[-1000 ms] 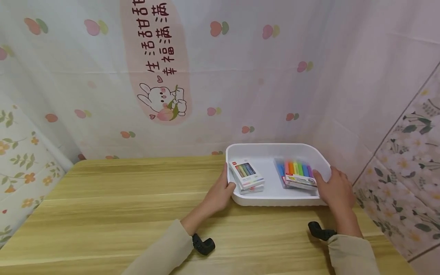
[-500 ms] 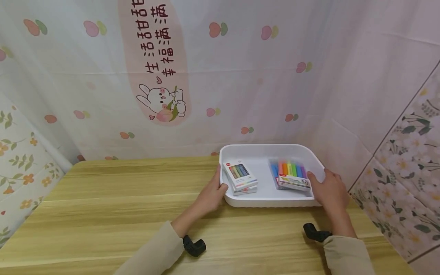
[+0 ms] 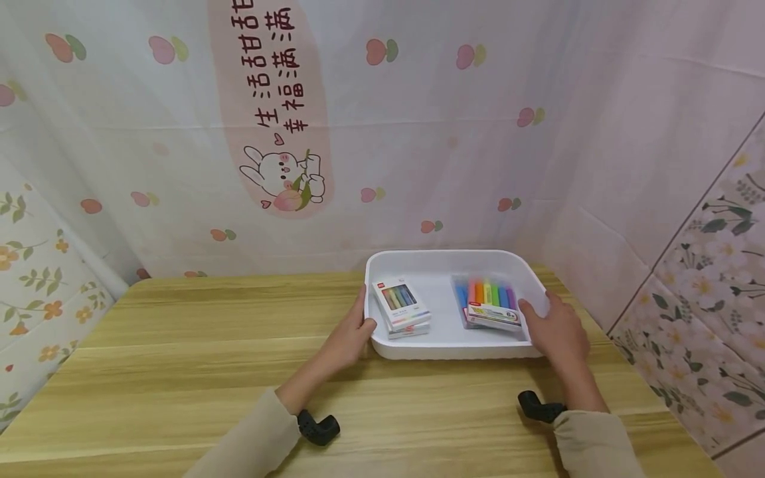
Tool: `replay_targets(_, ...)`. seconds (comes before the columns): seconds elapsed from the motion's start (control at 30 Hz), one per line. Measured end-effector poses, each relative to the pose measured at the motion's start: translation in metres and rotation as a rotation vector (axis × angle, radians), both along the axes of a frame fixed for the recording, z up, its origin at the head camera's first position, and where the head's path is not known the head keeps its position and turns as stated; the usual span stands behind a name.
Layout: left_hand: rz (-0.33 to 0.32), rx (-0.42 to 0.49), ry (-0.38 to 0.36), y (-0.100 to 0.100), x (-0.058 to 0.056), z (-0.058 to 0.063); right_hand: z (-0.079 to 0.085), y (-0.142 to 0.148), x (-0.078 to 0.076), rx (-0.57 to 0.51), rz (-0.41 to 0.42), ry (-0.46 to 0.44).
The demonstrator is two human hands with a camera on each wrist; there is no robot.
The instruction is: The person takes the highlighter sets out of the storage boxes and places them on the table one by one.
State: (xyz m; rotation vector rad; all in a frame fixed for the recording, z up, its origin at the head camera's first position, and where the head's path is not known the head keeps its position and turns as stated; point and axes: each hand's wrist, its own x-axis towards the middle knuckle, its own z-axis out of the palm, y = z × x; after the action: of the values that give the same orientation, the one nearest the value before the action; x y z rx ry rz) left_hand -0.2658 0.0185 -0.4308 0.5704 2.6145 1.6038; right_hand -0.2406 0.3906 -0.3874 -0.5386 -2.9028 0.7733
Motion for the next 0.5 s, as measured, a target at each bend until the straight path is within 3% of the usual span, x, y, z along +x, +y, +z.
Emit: replay_targets(0.5,0.014,0.023,-0.016,-0.037,0.001,0.002,-0.007,-0.016,-0.008,-0.159,0.091,-0.014)
